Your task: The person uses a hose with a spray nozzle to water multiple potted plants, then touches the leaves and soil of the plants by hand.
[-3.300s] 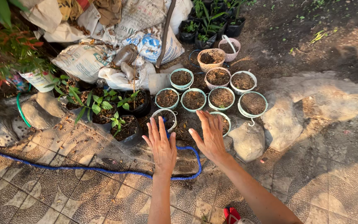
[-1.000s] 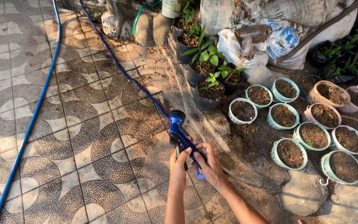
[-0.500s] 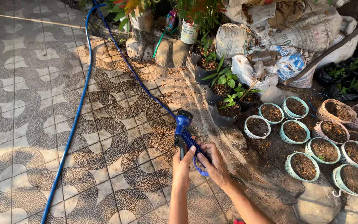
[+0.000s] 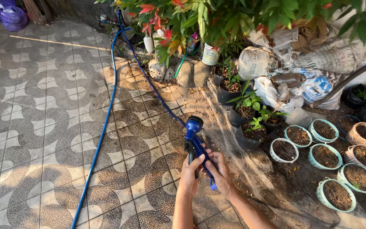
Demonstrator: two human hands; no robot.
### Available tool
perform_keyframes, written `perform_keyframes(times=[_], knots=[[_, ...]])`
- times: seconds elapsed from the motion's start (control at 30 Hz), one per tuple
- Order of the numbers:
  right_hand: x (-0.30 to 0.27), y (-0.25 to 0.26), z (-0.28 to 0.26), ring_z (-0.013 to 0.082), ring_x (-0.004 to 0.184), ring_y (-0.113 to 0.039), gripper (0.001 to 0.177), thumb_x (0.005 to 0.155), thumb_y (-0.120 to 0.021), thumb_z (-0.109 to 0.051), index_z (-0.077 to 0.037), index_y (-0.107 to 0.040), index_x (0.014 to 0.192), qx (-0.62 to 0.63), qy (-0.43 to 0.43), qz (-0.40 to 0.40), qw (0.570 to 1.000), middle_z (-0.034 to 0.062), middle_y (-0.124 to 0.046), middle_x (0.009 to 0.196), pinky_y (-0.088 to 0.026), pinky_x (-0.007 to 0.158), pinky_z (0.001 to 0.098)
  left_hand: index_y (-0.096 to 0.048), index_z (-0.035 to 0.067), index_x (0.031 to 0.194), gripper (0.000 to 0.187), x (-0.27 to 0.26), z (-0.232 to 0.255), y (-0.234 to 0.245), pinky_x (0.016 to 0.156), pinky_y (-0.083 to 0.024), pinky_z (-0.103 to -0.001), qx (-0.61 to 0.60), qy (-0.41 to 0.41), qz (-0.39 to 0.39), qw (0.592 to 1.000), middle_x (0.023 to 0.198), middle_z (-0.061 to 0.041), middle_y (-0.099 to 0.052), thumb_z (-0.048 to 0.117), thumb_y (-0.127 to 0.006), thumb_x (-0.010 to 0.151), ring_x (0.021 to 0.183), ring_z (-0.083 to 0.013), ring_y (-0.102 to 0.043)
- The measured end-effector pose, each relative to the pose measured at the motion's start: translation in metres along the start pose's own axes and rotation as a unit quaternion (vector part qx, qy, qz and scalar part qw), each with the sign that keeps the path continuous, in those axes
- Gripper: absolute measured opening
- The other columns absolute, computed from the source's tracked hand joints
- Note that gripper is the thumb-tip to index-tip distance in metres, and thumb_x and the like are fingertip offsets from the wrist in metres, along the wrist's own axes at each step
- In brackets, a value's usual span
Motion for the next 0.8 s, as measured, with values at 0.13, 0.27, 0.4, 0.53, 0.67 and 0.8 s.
perform_keyframes(times=[0.13, 0.27, 0.4, 0.53, 0.67, 0.8], knots=[[0.051, -0.041, 0.003, 0.0114, 0.080, -0.056, 0.037, 0.102, -0.061, -0.032, -0.006, -0.047, 0.124, 0.015, 0.010, -0.004, 1.000, 0.0076, -0.062, 0.100, -0.050, 0.069, 0.0282, -0.064, 0.008, 0.133, 0.054, 0.032, 0.043, 0.035, 0.103, -0.046, -0.033, 0.033, -0.018, 0.024, 0.999, 0.117, -0.003, -0.076, 0.021, -0.071, 0.082, 0.112, -0.0148, -0.068], [0.109, -0.088, 0.004, 0.0103, 0.092, -0.062, 0.032, 0.100, -0.060, -0.028, -0.007, -0.046, 0.120, 0.022, 0.019, -0.013, 0.999, 0.0058, -0.064, 0.109, -0.055, 0.079, 0.0275, -0.065, 0.006, 0.133, 0.051, 0.067, 0.089, 0.075, 0.101, -0.043, -0.035, 0.012, 0.003, 0.052, 0.999, 0.112, -0.004, -0.073, 0.019, -0.073, 0.085, 0.106, -0.0156, -0.064], [0.151, -0.131, 0.004, 0.0111, 0.097, -0.058, 0.029, 0.101, -0.063, -0.021, -0.006, -0.044, 0.118, 0.029, 0.027, -0.023, 0.999, 0.0048, -0.059, 0.115, -0.054, 0.078, 0.0286, -0.065, 0.006, 0.132, 0.052, 0.090, 0.137, 0.105, 0.105, -0.042, -0.033, 0.017, -0.047, 0.047, 0.998, 0.109, -0.008, -0.077, 0.018, -0.070, 0.082, 0.108, -0.0168, -0.068], [0.181, -0.175, -0.019, 0.0120, 0.097, -0.059, 0.029, 0.100, -0.061, -0.019, -0.007, -0.044, 0.121, 0.052, 0.017, -0.059, 0.997, 0.0051, -0.058, 0.110, -0.056, 0.078, 0.0298, -0.066, 0.004, 0.135, 0.053, 0.101, 0.187, 0.128, 0.101, -0.042, -0.034, 0.037, -0.076, 0.047, 0.995, 0.109, -0.007, -0.076, 0.020, -0.069, 0.084, 0.106, -0.0183, -0.065], [0.211, -0.222, -0.042, 0.0127, 0.099, -0.062, 0.030, 0.098, -0.062, -0.019, -0.007, -0.043, 0.118, 0.046, 0.034, -0.090, 0.994, 0.0071, -0.057, 0.108, -0.061, 0.083, 0.0312, -0.065, 0.008, 0.134, 0.054, 0.113, 0.237, 0.155, 0.099, -0.048, -0.037, 0.022, -0.051, 0.061, 0.997, 0.109, -0.009, -0.077, 0.023, -0.065, 0.082, 0.108, -0.0206, -0.068], [0.242, -0.272, -0.045, 0.0136, 0.093, -0.065, 0.033, 0.097, -0.064, -0.020, -0.008, -0.043, 0.119, -0.015, 0.045, -0.094, 0.994, 0.0089, -0.061, 0.105, -0.061, 0.079, 0.0310, -0.063, 0.004, 0.135, 0.054, 0.134, 0.277, 0.199, 0.106, -0.046, -0.035, 0.013, -0.084, 0.042, 0.995, 0.113, -0.013, -0.075, 0.021, -0.064, 0.084, 0.111, -0.0222, -0.069]])
Point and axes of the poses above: each hand's wrist, its own x-axis towards the middle knuckle, its own y-axis out of the back of the hand, z = x × y, the point moved 3 cm from there along x, towards the middle knuckle
